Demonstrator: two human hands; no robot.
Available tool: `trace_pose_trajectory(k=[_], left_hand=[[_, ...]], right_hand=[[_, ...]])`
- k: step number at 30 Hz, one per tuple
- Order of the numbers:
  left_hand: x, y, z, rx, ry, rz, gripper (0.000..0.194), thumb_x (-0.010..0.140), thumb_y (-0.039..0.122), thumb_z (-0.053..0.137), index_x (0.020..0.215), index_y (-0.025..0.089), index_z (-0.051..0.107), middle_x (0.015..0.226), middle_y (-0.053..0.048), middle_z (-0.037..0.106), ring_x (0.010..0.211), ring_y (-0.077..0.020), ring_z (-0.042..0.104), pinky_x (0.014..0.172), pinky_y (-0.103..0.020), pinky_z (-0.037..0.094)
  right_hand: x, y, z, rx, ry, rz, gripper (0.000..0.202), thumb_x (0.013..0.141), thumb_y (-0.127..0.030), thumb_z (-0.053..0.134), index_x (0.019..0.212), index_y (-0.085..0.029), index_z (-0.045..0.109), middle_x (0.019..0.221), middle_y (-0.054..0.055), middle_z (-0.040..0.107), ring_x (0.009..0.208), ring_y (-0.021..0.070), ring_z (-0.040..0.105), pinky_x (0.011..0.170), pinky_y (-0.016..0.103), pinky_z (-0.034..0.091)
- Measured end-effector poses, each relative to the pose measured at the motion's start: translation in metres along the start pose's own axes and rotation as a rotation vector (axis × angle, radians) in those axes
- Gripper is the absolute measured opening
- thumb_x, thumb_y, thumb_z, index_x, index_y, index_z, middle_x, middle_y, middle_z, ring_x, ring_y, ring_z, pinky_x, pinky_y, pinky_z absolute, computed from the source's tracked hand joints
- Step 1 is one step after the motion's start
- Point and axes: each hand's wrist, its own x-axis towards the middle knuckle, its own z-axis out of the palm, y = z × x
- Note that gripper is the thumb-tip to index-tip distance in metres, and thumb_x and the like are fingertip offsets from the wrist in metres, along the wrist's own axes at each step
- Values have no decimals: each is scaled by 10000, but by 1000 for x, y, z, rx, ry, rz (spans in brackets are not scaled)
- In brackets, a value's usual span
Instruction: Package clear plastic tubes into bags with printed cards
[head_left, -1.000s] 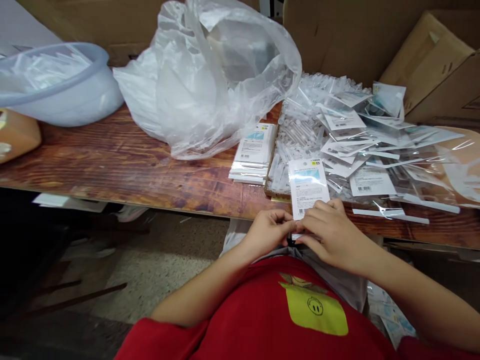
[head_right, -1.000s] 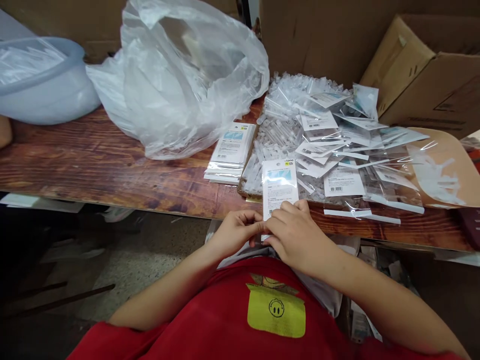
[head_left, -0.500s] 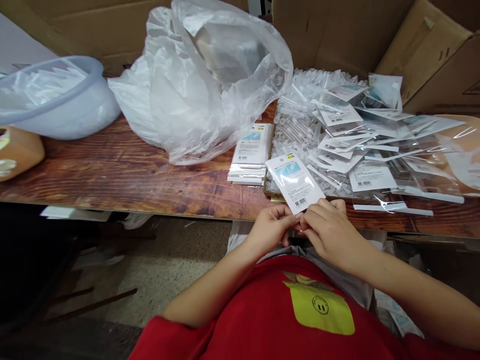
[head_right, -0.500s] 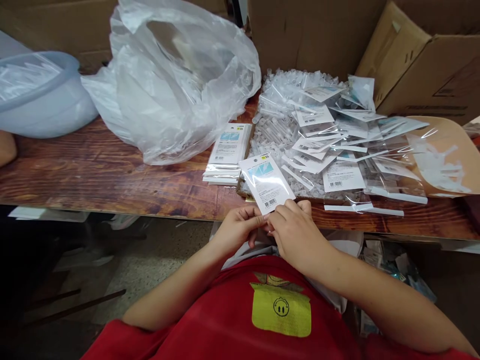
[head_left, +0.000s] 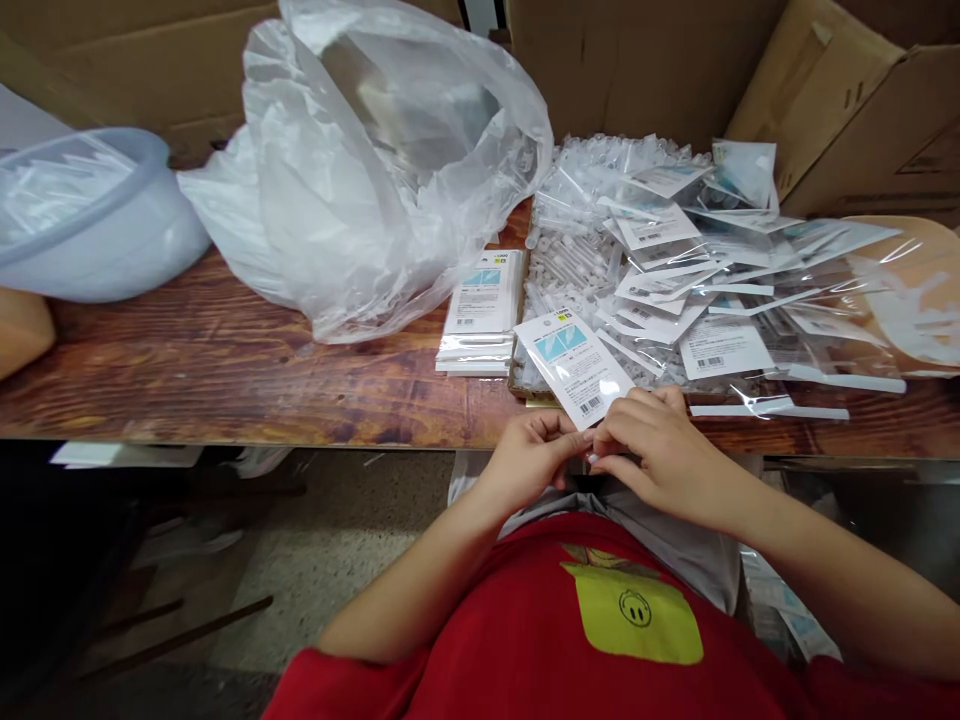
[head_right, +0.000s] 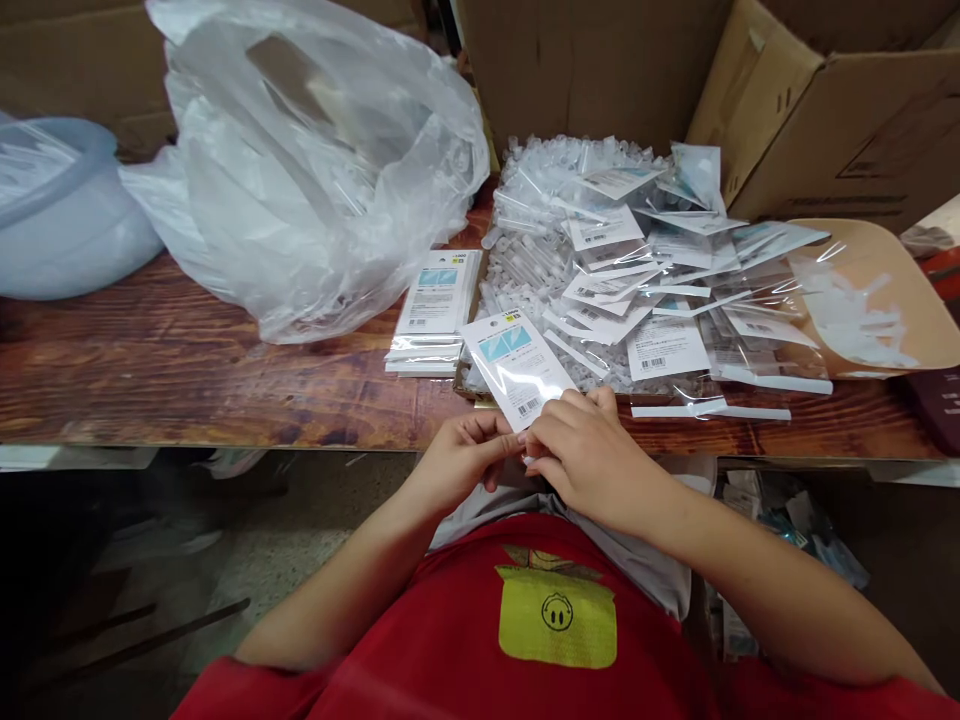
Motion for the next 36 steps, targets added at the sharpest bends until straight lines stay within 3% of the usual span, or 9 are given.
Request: trace_pose_trajectory(k=[6,13,19,22,24,27,29,36], left_hand=[[6,-7,0,66,48,9,438,671,519,818,717,137,608,627,5,622,370,-56,446,338,-197,358],[10,-14,-5,103,72,-25,401,742,478,804,746,152,572,617,3,641,330,-64,459,311,-195,359],[9,-8,-4,43,45,-58,443,689,478,855,719,154,555,596,2,652,317,-64,465,311,-187,320],[8,-4,-5,3,43,-53,496,626,519,874,704,160,540,589,3,661,312,-63,463,319,-186,310],[6,-2,-6,-12,50,-50,498,627,529,864,700,165,532,576,6,660,308,-60,453,328,-183,294],[5,0,-8,-11,26,-71,492,638,535,852,691,166,531,574,-3,666,309,-57,445,338,-184,261],[5,1,-8,-13,18,-82,491,633,538,849,680,166,532,583,-4,670,310,-55,440,338,-188,258],[10,2,-5,-9,1,-58,481,618,521,843,638,174,511,506,44,569,318,-58,450,345,-182,292]], right_hand=[[6,-2,13,-54,-15,130,154,876,-78,688,784,-179,615,842,4,638,893,191,498,829,346,200],[5,-3,24,-85,-31,132,156,919,-76,567,815,-179,624,887,39,639,917,207,473,821,356,202],[4,0,22,68,-58,176,151,947,-99,542,825,-178,584,895,31,625,937,195,488,839,366,233],[-1,4,15,227,-69,126,140,970,-156,586,835,-190,562,907,14,613,938,175,522,856,361,295],[-7,7,8,336,-24,69,136,981,-174,596,859,-201,542,943,16,620,942,160,562,865,349,364],[-13,9,-1,405,184,7,117,1002,-159,565,910,-216,520,1015,38,646,963,142,623,851,310,459],[-13,9,-4,341,250,-4,83,1003,-161,575,955,-221,545,1007,39,657,932,133,634,809,281,479],[3,-1,11,0,79,20,136,998,-170,593,864,-184,614,872,12,669,816,141,570,813,319,367]])
